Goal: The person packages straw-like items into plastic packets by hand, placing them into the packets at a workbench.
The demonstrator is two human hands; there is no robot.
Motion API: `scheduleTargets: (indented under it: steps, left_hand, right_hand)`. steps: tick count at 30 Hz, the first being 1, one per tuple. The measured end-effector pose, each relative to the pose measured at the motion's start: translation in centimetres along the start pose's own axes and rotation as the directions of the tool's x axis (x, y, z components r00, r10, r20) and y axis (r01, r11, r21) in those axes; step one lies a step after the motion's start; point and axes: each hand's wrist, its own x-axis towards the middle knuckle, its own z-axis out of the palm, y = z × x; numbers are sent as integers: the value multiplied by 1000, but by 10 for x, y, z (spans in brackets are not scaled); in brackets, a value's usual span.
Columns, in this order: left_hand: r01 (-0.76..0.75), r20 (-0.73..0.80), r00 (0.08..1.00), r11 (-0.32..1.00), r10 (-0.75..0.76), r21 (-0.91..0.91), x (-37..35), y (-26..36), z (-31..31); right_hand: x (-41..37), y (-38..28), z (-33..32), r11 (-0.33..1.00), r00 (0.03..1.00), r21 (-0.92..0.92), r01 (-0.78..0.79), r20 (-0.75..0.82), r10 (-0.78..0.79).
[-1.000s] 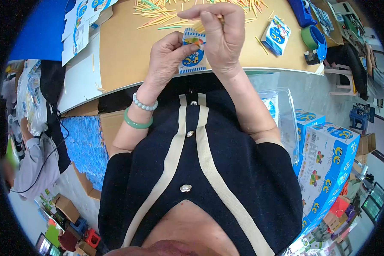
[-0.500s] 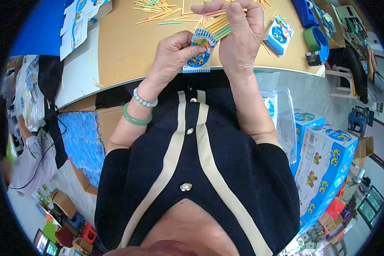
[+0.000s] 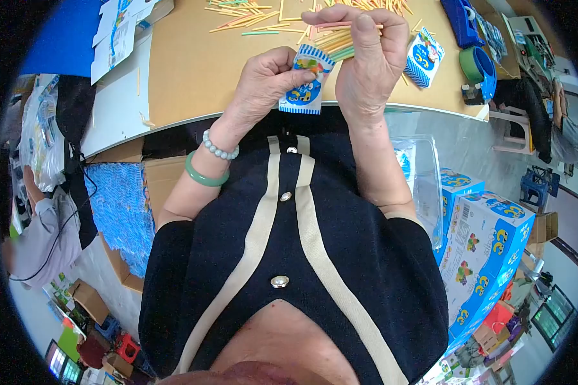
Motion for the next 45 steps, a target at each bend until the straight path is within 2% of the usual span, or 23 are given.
scheduleTargets:
  steps: [4,11,12,14,20,24,27,28,31,32,35,36,38,39,40,42,43,45]
  left_hand:
    - [-3,4,1000,1000,3,21,2,1,3]
    - [-33,23,999,999,32,38,1,-1,-1]
    - [-28,21,999,1000,28,-5,1,-2,-1]
    - [-18,16,1000,996,20,-90,1,-3,-1]
    - [-37,-7,999,993,37,-112,2,-4,-1]
    - [-68,-21,998,994,67,-90,4,-10,-1]
    - [-89,-48,995,996,87,-32,4,-8,-1]
    - [-89,-56,995,995,87,-35,4,-8,0]
    - [-83,-74,994,996,80,-34,4,-7,-2]
    - [-118,-96,989,993,116,-19,5,-7,-3]
    - [-196,-131,972,981,196,13,11,-2,-8]
    - [-224,-107,967,971,232,80,12,5,-12]
    - [-275,-50,955,938,291,210,12,16,-19]
    - [-274,-45,956,938,289,212,12,11,-21]
    - [-220,-63,971,964,232,148,13,-1,-24]
    - [-114,-91,989,993,115,16,19,-15,-29]
    - [-110,-88,990,994,111,17,20,-18,-31]
    - [-104,-49,994,988,99,-111,20,-22,-34]
  right_hand:
    - [1,0,-1,1000,1000,-13,11,10,-11]
    - [-4,3,-5,991,991,27,-128,26,128]
    - [-4,3,-6,991,991,27,-129,26,128]
    - [-5,2,-5,993,993,71,-95,71,90]
    - [-6,2,-8,998,992,60,-15,122,8]
    - [-7,1,-6,993,988,-63,-95,118,102]
    - [-9,4,2,953,954,-133,-272,94,285]
    - [-8,6,3,953,953,-132,-273,97,287]
    - [-6,15,8,947,931,-203,-248,221,291]
    - [-6,17,9,948,931,-199,-249,220,290]
    - [-1,17,9,907,915,-419,-52,344,211]
    - [2,14,11,907,916,-418,-49,344,208]
    - [6,5,17,837,866,-544,53,443,233]
    - [6,3,19,794,838,-598,108,485,251]
    - [5,5,18,794,841,-598,109,482,247]
    - [0,19,13,703,814,-704,100,464,349]
    - [-4,22,11,652,799,-753,90,445,404]
    - [-9,25,8,702,836,-710,53,416,358]
